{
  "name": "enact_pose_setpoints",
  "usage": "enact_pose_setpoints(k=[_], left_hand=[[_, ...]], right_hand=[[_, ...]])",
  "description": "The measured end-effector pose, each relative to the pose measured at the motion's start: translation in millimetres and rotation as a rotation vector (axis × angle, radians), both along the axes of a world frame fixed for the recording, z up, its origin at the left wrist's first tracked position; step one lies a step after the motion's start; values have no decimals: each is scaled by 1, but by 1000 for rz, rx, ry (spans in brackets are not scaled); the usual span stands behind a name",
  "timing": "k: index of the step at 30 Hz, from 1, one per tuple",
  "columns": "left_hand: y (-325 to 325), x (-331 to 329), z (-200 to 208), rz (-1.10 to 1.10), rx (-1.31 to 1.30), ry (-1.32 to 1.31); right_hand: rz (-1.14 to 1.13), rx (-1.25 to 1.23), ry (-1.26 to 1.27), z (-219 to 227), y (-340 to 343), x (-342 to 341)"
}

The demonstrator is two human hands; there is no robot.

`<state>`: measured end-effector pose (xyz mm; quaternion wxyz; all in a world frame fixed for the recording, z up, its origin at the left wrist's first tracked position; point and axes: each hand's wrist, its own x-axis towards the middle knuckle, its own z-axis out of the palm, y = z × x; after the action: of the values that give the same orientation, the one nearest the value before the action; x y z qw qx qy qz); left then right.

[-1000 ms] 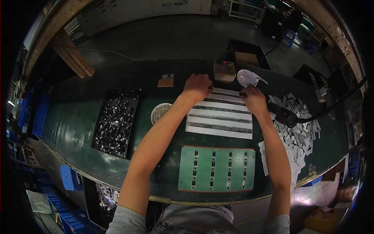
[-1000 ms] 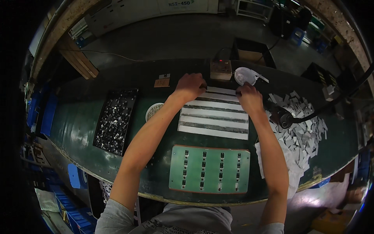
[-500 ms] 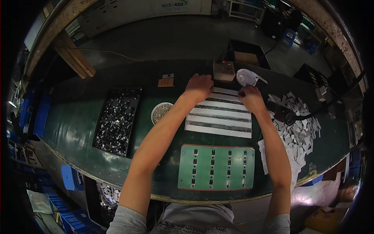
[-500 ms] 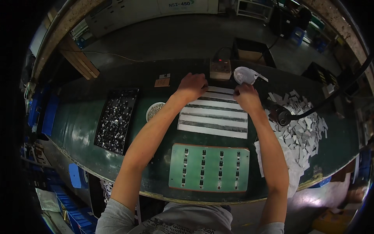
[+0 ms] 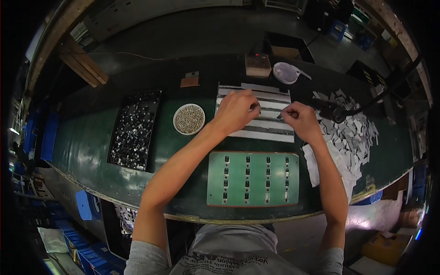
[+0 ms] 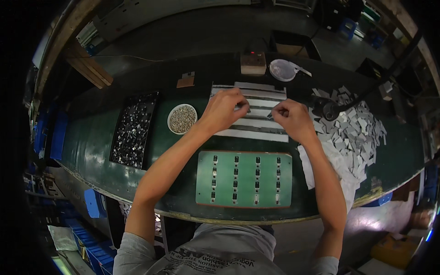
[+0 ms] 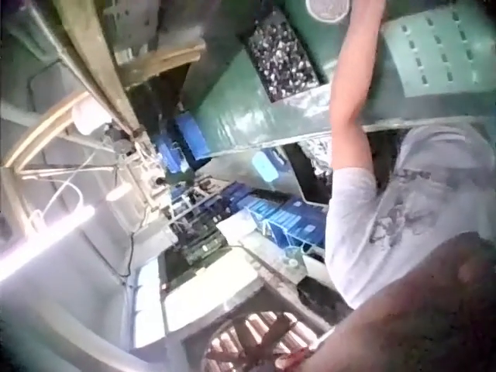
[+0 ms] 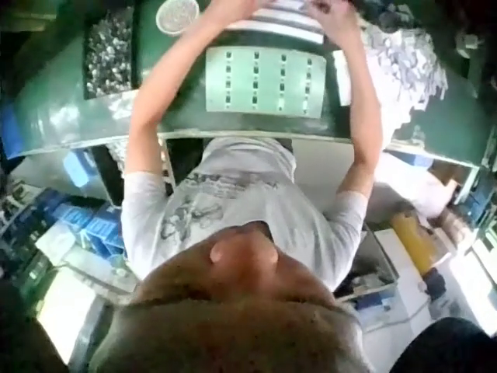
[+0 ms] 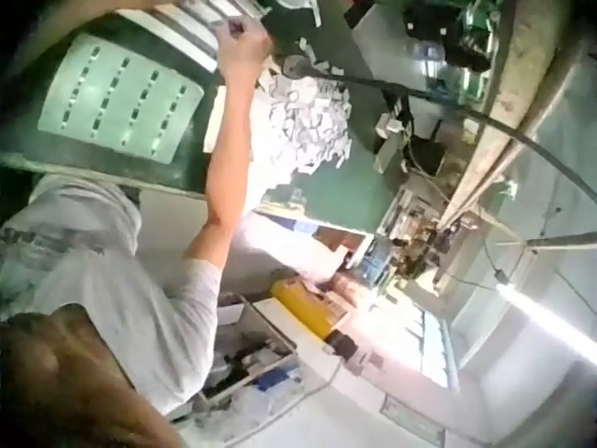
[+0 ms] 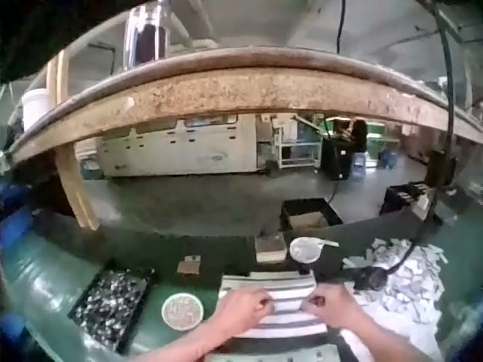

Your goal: The person assembles electronic components onto a circuit board, securing them with screws using an electric screwdriver.

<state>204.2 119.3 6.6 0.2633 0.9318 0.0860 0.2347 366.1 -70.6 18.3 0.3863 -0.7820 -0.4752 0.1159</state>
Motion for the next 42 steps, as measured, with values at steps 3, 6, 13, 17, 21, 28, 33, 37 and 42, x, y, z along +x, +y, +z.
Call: enact_pose_setpoints(k=[3,6,13,17,21,28,33,37,42], left_hand=[[-55,-51,5,-154,-73,-8],[-103,-90,4,-211,-113,32],[-142,-116,-6,-213,-154,51],[-146,-117,-6,-186,-62,54],[-154,-117,0,-196,66,42],[-169,-128,7,-281,373,93],[-170,-129,5,-269,249,93],[-166,-126,8,-258,250,150],[-167,-130,10,-217,221,204]], right_hand=[[68,-32,77,17,-41,-43],[167,-45,38,19,-92,-73],[140,-114,-8,11,-146,-105],[133,-145,-48,11,-150,-109],[139,-125,-86,8,-148,-111],[244,-96,-454,9,-157,-119],[305,-68,-419,7,-168,-120],[273,-135,-395,10,-165,-126],[202,-111,-286,11,-163,-113]])
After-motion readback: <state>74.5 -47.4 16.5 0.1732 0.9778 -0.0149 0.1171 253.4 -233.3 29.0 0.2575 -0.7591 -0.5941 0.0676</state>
